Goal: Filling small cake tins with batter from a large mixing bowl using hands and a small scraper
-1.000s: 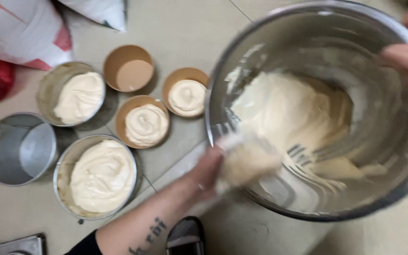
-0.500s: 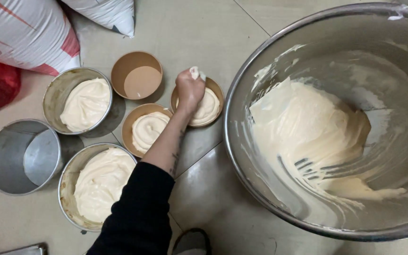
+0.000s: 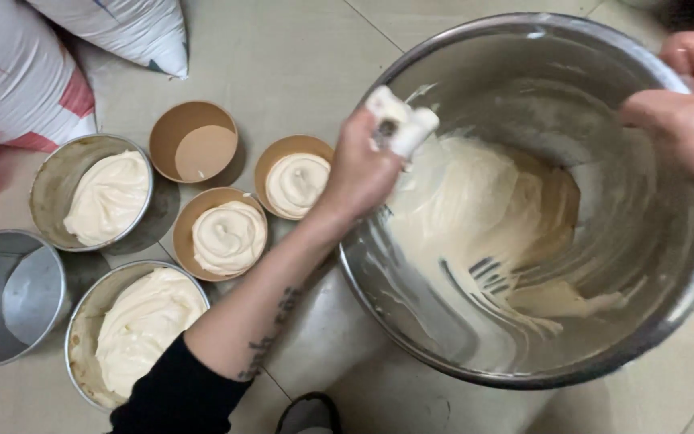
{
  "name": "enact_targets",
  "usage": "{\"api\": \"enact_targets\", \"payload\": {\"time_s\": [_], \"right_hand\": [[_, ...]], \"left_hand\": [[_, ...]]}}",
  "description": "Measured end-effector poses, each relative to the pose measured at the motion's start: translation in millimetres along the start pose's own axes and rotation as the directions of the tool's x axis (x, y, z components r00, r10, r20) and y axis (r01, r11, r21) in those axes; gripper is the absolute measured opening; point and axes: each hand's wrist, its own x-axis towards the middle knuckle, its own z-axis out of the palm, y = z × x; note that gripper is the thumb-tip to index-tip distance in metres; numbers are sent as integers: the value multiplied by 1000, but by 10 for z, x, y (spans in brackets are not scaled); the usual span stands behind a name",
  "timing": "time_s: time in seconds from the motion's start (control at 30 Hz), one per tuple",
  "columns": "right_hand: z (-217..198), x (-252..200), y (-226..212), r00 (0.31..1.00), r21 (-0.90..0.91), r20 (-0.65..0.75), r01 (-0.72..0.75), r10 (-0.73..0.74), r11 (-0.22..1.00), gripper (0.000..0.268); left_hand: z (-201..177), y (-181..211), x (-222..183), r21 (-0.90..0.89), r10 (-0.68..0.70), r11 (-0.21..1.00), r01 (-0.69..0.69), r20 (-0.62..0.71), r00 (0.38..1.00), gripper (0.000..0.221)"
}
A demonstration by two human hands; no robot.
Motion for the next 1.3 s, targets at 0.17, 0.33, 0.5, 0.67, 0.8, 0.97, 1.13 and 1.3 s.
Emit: {"api": "enact_targets", "payload": {"time_s": [0.17,0.33,0.5,0.67,0.8,0.97,1.13,1.3], "right_hand": [[455,-634,-1516,999,-81,47,-21,25,997,30],[509,-735,-1610,993,-84,69,102,-96,991,24],[416,-793,-1623,995,-133,83,68,-57,989,23],[455,-790,-1635,991,-86,99,94,-86,992,27],[470,-780,-1668,988,-38,128,94,-89,995,27],[521,-814,-1729,979,-35,137,158,-152,987,24],[538,-818,-1733,975,-62,154,171,-160,983,26],[547,-857,-1715,973,-75,145,189,-177,979,22]], "left_hand": [[434,-1001,61,932,-350,354,80,53,935,63],[648,-860,-285,902,-589,316,295,-57,806,37],[699,-767,36,940,-231,312,-136,214,949,32],[591,-1235,457,974,155,84,-209,194,969,25],[799,-1132,-169,974,-550,218,-64,177,816,38],[955,-1116,-143,792,-354,395,-466,599,718,30],[990,-1611,-337,546,6,-73,-835,837,547,18],[681,-747,-454,576,-362,206,-791,796,485,35]]}}
